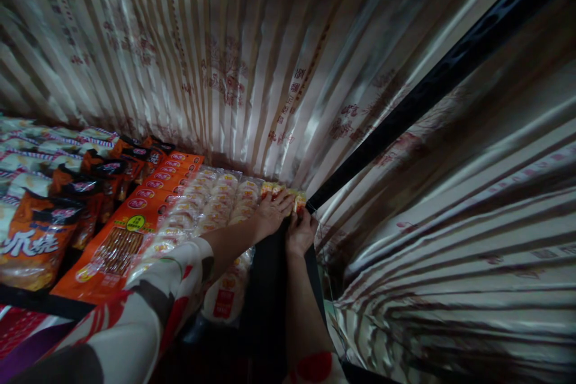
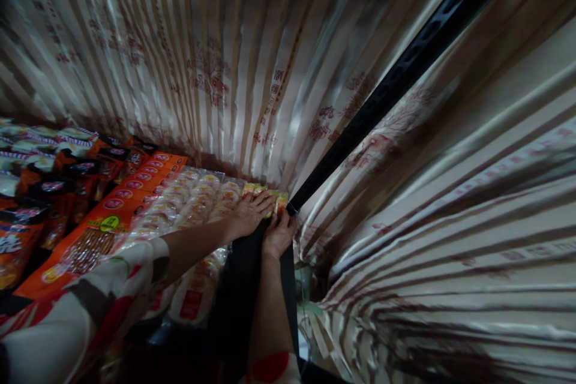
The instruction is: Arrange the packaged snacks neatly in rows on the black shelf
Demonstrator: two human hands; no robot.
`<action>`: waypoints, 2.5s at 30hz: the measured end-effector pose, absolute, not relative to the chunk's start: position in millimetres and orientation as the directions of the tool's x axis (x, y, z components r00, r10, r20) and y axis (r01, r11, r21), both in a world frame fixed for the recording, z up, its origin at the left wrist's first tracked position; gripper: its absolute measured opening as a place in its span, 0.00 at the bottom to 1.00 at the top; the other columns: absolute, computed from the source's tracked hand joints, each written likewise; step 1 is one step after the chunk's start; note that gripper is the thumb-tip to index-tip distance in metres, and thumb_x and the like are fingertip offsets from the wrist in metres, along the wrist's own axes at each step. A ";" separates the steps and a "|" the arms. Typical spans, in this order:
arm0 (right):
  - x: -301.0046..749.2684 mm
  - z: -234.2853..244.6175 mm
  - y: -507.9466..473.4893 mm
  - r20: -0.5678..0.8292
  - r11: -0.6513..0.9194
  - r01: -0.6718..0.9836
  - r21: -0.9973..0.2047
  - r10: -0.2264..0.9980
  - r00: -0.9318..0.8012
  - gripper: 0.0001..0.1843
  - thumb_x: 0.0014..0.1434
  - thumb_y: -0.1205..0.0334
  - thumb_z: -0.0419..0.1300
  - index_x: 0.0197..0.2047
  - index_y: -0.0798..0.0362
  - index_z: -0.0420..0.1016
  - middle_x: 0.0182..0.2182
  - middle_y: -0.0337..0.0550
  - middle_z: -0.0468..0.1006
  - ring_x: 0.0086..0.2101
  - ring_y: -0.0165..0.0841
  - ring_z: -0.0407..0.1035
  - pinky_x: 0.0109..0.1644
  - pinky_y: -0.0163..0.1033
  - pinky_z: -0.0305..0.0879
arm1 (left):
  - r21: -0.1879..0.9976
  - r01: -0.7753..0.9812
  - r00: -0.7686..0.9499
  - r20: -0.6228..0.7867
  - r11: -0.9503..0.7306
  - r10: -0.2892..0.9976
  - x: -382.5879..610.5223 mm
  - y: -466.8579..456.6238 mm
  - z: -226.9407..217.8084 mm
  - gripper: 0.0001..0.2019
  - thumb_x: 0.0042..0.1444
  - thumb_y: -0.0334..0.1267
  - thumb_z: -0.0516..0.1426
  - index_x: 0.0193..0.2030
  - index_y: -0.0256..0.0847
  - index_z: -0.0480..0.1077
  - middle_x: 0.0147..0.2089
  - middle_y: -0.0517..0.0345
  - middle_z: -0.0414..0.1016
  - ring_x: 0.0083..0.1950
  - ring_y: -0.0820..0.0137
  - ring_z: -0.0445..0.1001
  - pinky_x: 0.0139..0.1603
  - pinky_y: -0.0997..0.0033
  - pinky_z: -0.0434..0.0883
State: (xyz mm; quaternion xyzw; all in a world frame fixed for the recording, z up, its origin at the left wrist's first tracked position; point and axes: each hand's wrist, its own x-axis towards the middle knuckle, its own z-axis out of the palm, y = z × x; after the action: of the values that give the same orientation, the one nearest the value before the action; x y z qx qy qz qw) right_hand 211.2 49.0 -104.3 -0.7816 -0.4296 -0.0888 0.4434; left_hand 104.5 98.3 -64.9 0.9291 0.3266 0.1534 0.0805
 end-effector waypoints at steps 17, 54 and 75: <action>212.8 -105.6 50.4 0.470 -0.204 0.713 -0.670 0.628 0.621 0.23 0.58 0.56 0.48 0.52 0.56 0.70 0.42 0.52 0.65 0.39 0.39 0.64 0.47 0.46 0.63 | 0.113 0.653 0.738 0.127 -0.749 0.663 109.0 74.1 -52.3 0.24 0.60 0.25 0.41 0.62 0.33 0.61 0.66 0.46 0.58 0.68 0.60 0.52 0.66 0.55 0.51; 217.7 -111.3 50.1 0.458 -0.100 0.663 -0.742 0.646 0.610 0.17 0.53 0.61 0.52 0.45 0.56 0.71 0.41 0.50 0.64 0.37 0.35 0.66 0.47 0.45 0.66 | 0.018 0.626 0.776 0.084 -0.780 0.625 118.2 70.6 -71.4 0.22 0.62 0.28 0.42 0.61 0.32 0.63 0.67 0.51 0.57 0.68 0.63 0.52 0.61 0.61 0.61; 217.0 -109.7 48.8 0.453 -0.055 0.636 -0.770 0.656 0.604 0.19 0.54 0.55 0.53 0.47 0.53 0.72 0.41 0.46 0.64 0.36 0.33 0.65 0.44 0.43 0.67 | 0.044 0.674 0.728 0.127 -0.737 0.674 115.6 67.6 -45.2 0.19 0.63 0.29 0.43 0.56 0.30 0.67 0.61 0.43 0.63 0.63 0.59 0.57 0.59 0.58 0.61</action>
State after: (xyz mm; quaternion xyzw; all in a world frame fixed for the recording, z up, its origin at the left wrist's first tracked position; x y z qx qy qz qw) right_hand 217.0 48.8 -109.7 -0.7262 -0.4447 0.0094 0.5241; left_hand 115.6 67.6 -45.2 0.9295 0.3626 0.0672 -0.0027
